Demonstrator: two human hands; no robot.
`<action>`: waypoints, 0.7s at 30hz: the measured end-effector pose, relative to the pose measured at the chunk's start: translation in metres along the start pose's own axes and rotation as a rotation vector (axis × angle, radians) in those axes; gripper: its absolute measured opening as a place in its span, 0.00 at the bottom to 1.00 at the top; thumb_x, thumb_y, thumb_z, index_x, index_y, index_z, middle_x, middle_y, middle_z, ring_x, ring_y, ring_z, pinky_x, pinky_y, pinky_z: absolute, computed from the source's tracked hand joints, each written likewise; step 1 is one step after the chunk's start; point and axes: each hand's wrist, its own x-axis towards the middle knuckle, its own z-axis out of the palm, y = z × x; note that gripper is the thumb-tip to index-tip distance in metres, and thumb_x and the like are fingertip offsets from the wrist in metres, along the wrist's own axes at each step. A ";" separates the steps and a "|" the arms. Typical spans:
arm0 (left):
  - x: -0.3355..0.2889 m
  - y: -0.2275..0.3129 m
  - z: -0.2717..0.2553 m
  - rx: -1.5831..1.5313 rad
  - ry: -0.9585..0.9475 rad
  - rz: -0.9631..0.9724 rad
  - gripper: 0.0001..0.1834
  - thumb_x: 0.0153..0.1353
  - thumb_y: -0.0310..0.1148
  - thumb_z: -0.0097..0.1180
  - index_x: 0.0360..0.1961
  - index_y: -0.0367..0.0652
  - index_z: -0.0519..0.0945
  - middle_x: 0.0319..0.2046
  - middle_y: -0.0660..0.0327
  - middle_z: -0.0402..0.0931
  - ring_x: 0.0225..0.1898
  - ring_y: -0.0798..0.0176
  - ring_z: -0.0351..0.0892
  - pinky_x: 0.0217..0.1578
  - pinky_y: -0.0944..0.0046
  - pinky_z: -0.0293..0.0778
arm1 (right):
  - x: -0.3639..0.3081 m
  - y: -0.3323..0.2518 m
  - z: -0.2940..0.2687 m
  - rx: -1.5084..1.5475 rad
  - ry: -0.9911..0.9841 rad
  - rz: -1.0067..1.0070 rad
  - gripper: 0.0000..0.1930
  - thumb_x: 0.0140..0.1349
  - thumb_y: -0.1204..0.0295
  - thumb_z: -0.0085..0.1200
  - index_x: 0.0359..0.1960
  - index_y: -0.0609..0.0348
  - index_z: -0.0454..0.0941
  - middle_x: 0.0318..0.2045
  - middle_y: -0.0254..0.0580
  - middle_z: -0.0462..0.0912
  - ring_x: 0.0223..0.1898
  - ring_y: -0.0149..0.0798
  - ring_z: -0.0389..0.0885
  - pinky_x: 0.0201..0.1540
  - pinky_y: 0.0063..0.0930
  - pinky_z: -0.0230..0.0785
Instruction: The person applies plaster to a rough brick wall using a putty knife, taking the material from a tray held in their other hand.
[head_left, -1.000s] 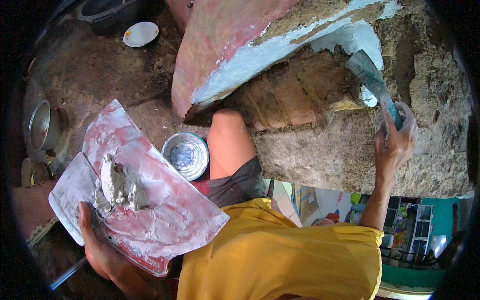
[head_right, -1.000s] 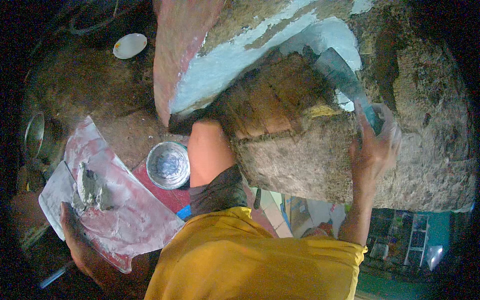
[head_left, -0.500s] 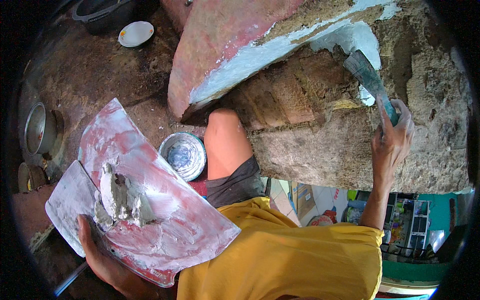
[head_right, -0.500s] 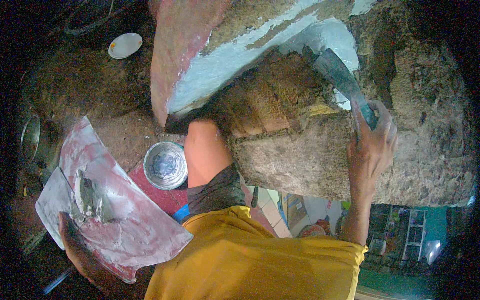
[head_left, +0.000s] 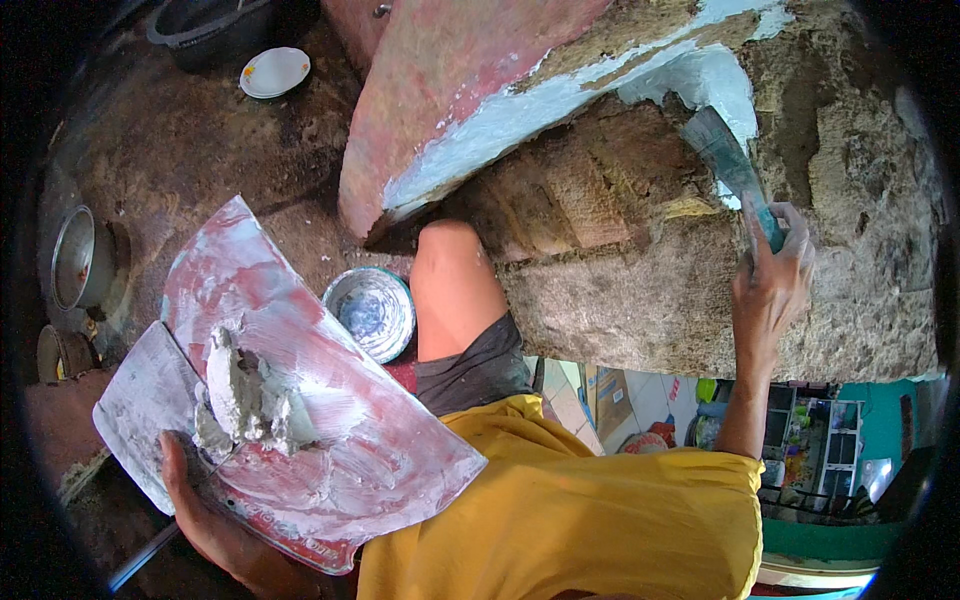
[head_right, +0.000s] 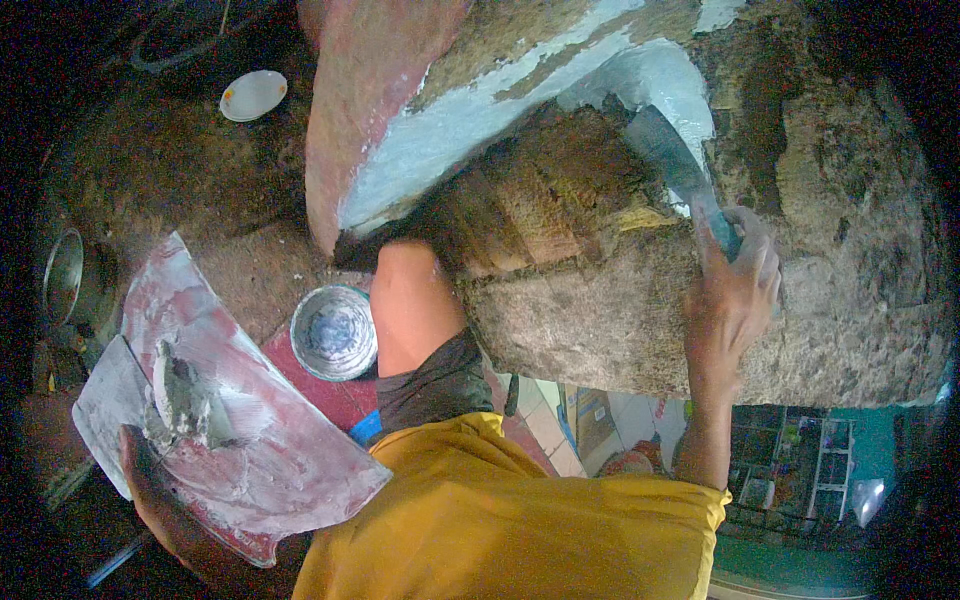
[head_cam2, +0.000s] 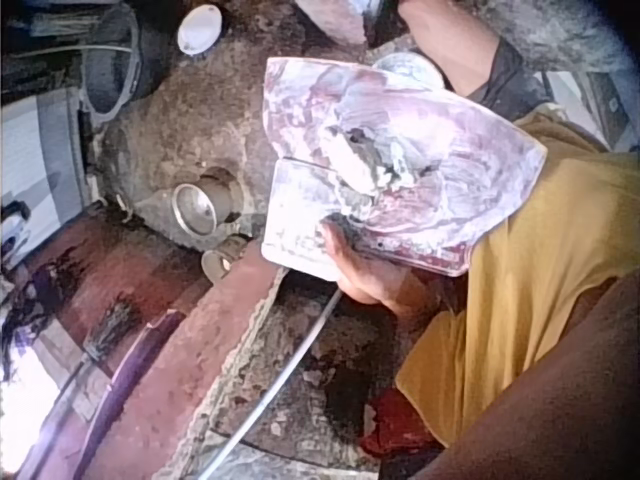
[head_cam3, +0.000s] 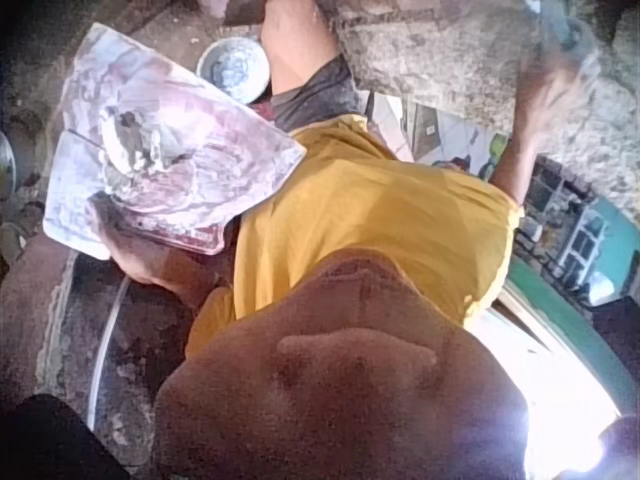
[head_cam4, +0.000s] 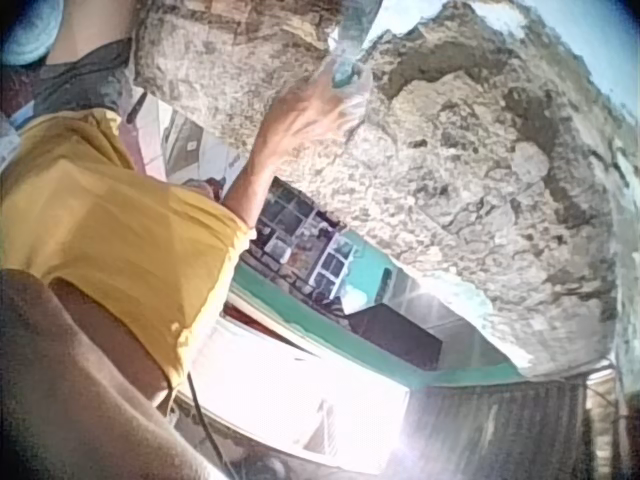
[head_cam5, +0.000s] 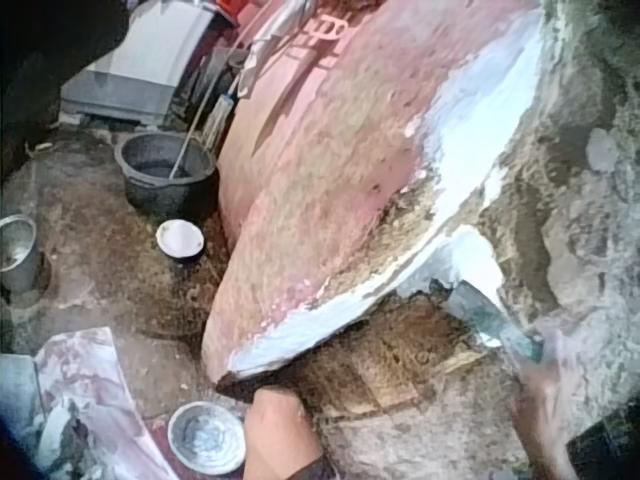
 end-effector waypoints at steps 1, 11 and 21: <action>0.000 0.000 0.000 0.002 0.004 0.003 0.26 0.63 0.41 0.42 0.58 0.35 0.66 0.59 0.53 0.62 0.62 0.57 0.58 0.63 0.58 0.48 | -0.001 -0.001 0.002 0.020 -0.011 0.014 0.30 0.39 0.88 0.53 0.48 0.45 0.78 0.47 0.40 0.71 0.44 0.46 0.73 0.39 0.40 0.69; -0.004 0.005 0.005 0.043 -0.004 -0.013 0.29 0.59 0.42 0.50 0.54 0.28 0.68 0.52 0.54 0.68 0.51 0.59 0.68 0.54 0.62 0.61 | -0.010 -0.012 0.006 0.165 -0.008 0.001 0.32 0.39 0.87 0.53 0.50 0.47 0.77 0.47 0.42 0.71 0.40 0.47 0.75 0.36 0.38 0.69; -0.007 0.009 0.009 0.052 -0.127 -0.056 0.30 0.55 0.42 0.57 0.49 0.25 0.70 0.43 0.53 0.73 0.42 0.60 0.73 0.46 0.63 0.67 | -0.011 -0.008 0.024 0.303 0.053 0.065 0.36 0.34 0.86 0.54 0.51 0.43 0.75 0.47 0.42 0.70 0.48 0.49 0.71 0.45 0.38 0.68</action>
